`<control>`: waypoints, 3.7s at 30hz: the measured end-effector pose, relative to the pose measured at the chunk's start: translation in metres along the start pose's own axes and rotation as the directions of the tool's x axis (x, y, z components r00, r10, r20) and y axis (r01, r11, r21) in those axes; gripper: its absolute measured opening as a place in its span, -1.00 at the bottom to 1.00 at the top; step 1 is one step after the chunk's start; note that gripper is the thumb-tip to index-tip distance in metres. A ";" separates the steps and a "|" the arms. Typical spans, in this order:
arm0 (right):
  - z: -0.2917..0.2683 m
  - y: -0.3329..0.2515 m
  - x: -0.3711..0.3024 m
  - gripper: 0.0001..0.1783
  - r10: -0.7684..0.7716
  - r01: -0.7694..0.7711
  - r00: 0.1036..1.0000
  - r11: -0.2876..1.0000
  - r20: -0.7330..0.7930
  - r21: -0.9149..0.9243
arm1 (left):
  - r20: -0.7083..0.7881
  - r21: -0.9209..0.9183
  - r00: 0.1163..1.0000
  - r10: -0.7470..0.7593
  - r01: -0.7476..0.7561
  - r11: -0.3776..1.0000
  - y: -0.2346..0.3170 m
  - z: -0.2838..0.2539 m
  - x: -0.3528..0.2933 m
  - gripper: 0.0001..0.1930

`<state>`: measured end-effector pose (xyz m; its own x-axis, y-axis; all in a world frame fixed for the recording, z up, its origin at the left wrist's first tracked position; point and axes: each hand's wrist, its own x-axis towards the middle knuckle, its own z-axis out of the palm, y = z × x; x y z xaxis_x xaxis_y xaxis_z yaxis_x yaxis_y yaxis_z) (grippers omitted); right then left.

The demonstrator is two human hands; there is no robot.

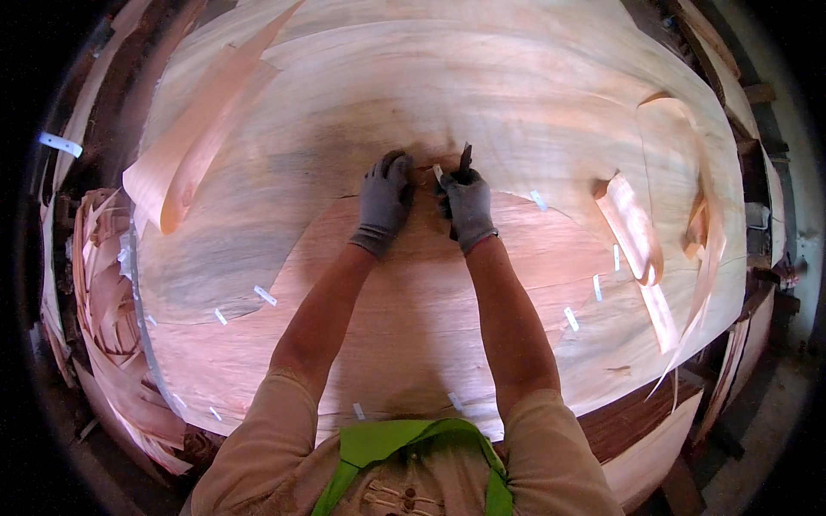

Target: The person uses a small knife to trim and patch sections of wood veneer, applies tape to join pieces, and uses a ruler to measure and cut the material on a large work table.

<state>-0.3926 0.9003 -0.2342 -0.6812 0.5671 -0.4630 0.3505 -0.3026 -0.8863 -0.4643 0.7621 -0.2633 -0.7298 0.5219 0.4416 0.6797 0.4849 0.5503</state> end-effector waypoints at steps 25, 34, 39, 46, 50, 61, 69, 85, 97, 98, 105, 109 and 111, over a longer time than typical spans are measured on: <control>-0.055 0.013 -0.002 -0.87 -0.068 0.079 0.995 0.982 -0.070 0.169 | 0.211 0.155 0.971 -0.112 0.080 0.985 0.034 -0.002 0.038 -0.85; -0.055 0.009 -0.003 -0.87 -0.051 0.056 0.998 0.983 -0.028 0.176 | 0.155 -0.067 0.963 -0.218 0.231 0.971 0.027 0.010 0.036 -0.67; -0.054 0.008 -0.005 -0.87 -0.062 0.062 0.998 0.982 -0.008 0.176 | 0.127 -0.112 0.942 -0.310 0.324 0.939 0.026 0.016 0.034 -0.66; -0.055 0.006 -0.005 -0.86 -0.050 0.051 0.999 0.989 -0.013 0.139 | 0.071 0.210 0.991 -0.112 0.095 0.973 0.028 0.014 0.032 -0.60; -0.046 -0.004 -0.005 -0.85 -0.084 0.084 0.996 0.996 0.039 0.004 | -0.039 0.225 0.990 -0.133 0.138 0.964 0.029 0.016 0.028 -0.61; 0.002 -0.026 0.006 -0.82 0.013 -0.001 0.994 0.995 0.111 -0.104 | 0.123 -0.045 0.984 -0.132 0.139 0.989 -0.009 -0.017 0.004 -0.83; -0.002 -0.019 0.013 -0.82 0.053 -0.027 0.979 0.991 0.197 -0.134 | 0.171 0.168 0.985 -0.021 -0.008 0.986 -0.008 -0.006 0.006 -0.69; -0.004 0.000 0.039 -0.74 -0.077 0.129 0.990 0.824 0.117 -0.551 | 0.164 0.026 0.970 0.180 -0.187 0.982 -0.006 0.004 0.009 -0.71; -0.012 -0.015 -0.002 -0.63 -0.381 0.256 0.920 0.398 0.095 -0.881 | 0.163 0.001 0.957 0.241 -0.244 0.970 -0.005 -0.006 0.014 -0.70; -0.020 -0.015 -0.013 -0.65 -0.370 0.255 0.926 0.460 0.078 -0.851 | 0.165 0.011 0.949 0.267 -0.273 0.962 -0.008 -0.006 0.014 -0.72; -0.152 0.031 -0.169 -0.72 -0.229 0.077 0.959 0.782 -0.170 -0.619 | 0.233 -0.113 0.968 0.090 -0.065 0.992 -0.038 0.035 0.000 -0.73; -0.243 0.105 -0.270 -0.75 -0.111 -0.109 0.909 0.867 -0.403 -0.485 | 0.211 0.048 0.936 0.281 -0.297 0.954 -0.024 0.022 0.003 -0.68; -0.260 0.125 -0.297 -0.82 0.056 -0.209 0.875 0.940 -0.480 -0.271 | 0.155 0.183 0.942 0.297 -0.323 0.928 -0.018 0.018 0.004 -0.67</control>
<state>0.0207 0.8937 -0.2099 -0.2677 0.8473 -0.4587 0.6459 -0.1954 -0.7380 -0.4779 0.7680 -0.2847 -0.4740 0.7449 0.4695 0.8804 0.4099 0.2384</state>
